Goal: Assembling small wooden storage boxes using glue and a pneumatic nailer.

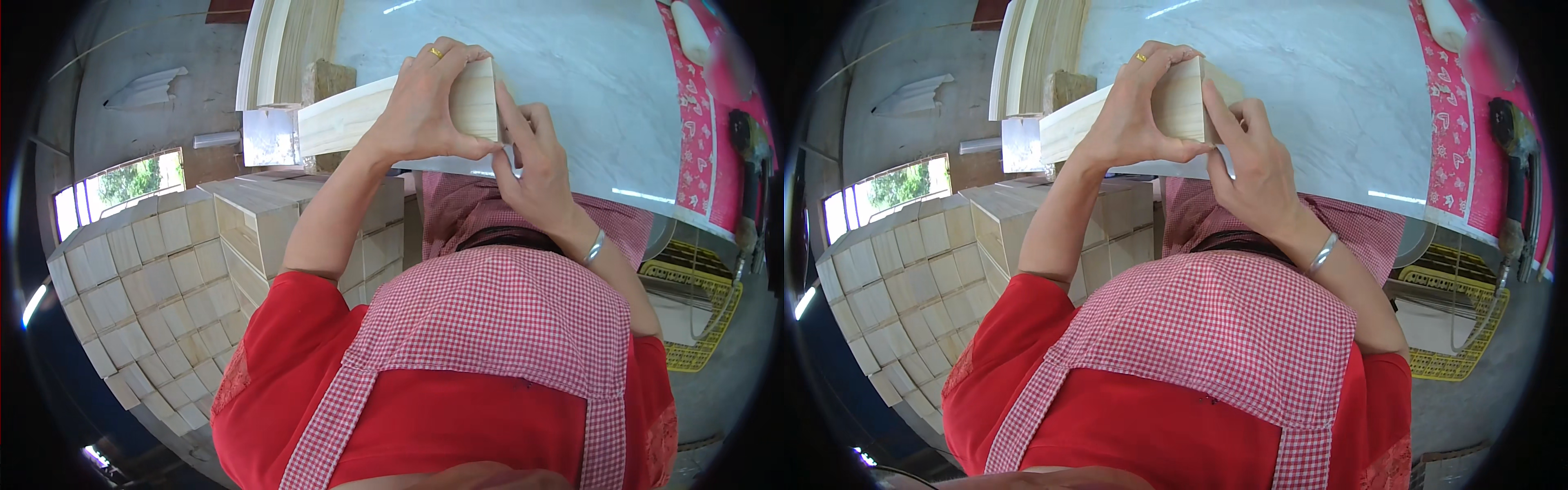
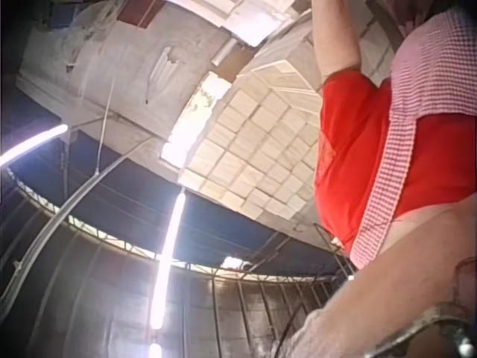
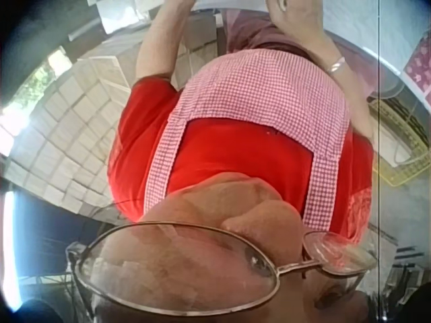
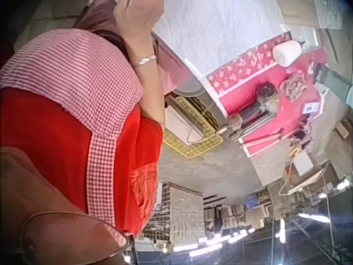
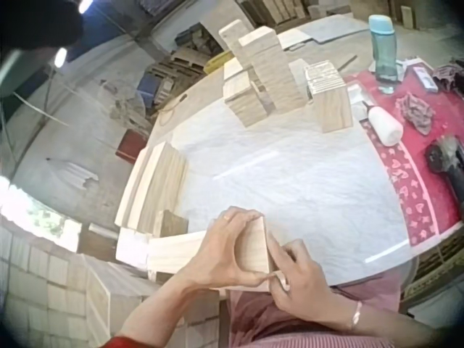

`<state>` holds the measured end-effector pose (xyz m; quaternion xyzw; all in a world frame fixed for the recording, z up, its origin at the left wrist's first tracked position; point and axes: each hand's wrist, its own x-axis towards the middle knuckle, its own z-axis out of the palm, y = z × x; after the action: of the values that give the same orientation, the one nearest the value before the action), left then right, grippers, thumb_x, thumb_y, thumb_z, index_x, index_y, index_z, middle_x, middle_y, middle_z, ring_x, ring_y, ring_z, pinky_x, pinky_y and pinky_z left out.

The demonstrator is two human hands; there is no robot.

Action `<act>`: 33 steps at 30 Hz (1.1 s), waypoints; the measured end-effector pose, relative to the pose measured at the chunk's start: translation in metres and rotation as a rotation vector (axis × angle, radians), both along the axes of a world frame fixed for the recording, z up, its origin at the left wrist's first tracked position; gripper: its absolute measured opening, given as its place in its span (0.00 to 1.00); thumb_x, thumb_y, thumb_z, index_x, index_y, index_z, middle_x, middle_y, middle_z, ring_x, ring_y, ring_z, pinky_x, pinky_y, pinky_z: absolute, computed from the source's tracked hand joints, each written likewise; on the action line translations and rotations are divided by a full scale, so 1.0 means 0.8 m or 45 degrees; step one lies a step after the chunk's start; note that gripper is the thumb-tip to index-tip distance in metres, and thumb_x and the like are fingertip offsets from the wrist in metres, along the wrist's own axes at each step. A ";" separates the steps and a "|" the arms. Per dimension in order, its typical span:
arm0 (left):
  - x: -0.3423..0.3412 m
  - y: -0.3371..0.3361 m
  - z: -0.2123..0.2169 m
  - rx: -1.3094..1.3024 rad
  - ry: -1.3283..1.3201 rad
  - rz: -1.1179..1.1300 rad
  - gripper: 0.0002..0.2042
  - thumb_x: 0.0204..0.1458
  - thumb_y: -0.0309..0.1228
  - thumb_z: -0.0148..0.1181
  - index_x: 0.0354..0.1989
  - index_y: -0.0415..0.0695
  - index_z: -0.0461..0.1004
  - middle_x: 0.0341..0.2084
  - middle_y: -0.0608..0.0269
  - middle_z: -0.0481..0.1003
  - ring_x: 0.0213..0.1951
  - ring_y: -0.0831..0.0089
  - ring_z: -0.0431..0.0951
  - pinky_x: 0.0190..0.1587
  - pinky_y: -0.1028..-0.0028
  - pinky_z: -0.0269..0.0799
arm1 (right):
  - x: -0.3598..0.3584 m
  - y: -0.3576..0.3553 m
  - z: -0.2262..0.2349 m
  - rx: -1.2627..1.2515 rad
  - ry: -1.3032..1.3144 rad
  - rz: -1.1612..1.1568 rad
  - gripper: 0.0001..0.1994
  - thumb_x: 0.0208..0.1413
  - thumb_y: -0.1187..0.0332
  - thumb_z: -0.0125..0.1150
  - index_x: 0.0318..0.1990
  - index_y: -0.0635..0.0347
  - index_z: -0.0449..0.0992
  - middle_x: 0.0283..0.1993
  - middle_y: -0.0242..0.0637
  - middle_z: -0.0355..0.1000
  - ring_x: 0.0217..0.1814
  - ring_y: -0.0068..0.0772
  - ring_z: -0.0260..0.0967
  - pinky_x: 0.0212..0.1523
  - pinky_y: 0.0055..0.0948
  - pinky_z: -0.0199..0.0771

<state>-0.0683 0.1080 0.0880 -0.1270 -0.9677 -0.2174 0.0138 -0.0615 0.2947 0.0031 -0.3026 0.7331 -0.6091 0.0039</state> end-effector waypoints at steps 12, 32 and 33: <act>0.002 0.004 0.004 -0.009 -0.068 0.024 0.44 0.23 0.41 0.77 0.56 0.41 0.67 0.49 0.53 0.70 0.51 0.53 0.69 0.56 0.59 0.64 | -0.129 -0.016 -0.021 -0.325 -0.834 0.661 0.17 0.64 0.56 0.59 0.46 0.61 0.81 0.28 0.24 0.69 0.24 0.15 0.59 0.26 0.21 0.63; 0.000 -0.001 0.000 0.010 -0.053 0.011 0.45 0.22 0.46 0.77 0.55 0.42 0.69 0.47 0.55 0.70 0.51 0.56 0.70 0.53 0.59 0.62 | -0.131 -0.023 -0.038 -0.363 -0.892 0.686 0.19 0.58 0.54 0.66 0.46 0.61 0.82 0.21 0.22 0.65 0.24 0.15 0.59 0.26 0.20 0.61; 0.000 -0.001 0.000 0.012 -0.052 0.015 0.45 0.22 0.46 0.77 0.55 0.42 0.69 0.47 0.55 0.70 0.51 0.56 0.70 0.53 0.59 0.62 | -0.126 -0.018 -0.034 -0.374 -0.835 0.679 0.20 0.56 0.57 0.68 0.51 0.60 0.79 0.23 0.21 0.65 0.25 0.14 0.60 0.27 0.19 0.61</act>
<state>-0.0686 0.1071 0.0882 -0.1169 -0.9674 -0.2245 -0.0041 -0.1623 0.2806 -0.0240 -0.2694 0.4951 -0.7482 0.3499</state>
